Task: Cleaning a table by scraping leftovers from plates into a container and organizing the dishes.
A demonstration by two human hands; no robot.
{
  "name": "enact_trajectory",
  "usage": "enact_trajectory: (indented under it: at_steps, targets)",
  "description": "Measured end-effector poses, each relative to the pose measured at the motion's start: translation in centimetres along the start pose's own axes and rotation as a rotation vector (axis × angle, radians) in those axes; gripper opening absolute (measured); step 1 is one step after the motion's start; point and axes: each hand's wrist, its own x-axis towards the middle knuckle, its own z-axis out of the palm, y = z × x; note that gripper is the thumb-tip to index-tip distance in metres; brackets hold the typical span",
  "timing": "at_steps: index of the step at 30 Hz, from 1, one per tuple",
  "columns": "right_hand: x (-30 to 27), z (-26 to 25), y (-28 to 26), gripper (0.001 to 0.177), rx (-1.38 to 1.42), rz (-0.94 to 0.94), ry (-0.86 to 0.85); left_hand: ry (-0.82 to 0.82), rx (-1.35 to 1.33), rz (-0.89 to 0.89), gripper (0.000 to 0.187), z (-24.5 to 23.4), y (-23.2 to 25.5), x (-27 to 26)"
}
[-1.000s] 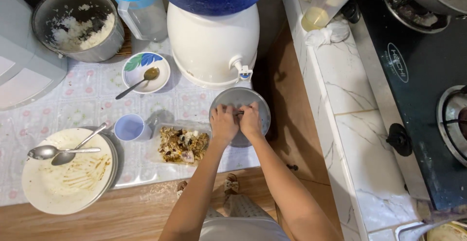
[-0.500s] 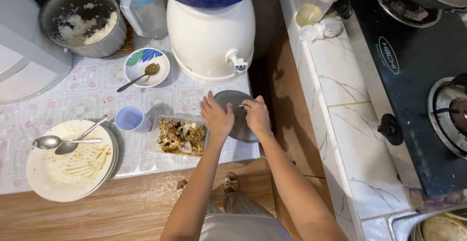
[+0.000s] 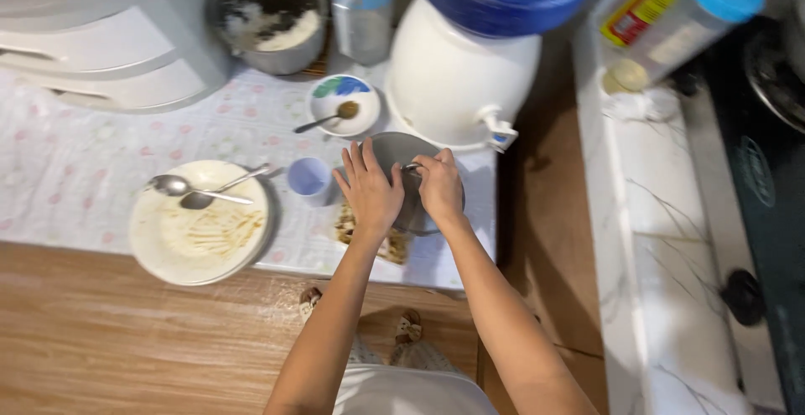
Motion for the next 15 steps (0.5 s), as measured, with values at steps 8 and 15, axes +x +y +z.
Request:
enact_trajectory:
  at_steps: [8,15]
  targets:
    - [4.6,8.1,-7.8,0.017,-0.007,-0.085,0.037,0.06,0.028,0.06,0.07,-5.1,-8.2,7.4]
    - [8.9,14.9,-14.9,0.019,-0.033,-0.164,0.116,0.027,0.035,0.165,0.065,-9.8,-14.4,14.8]
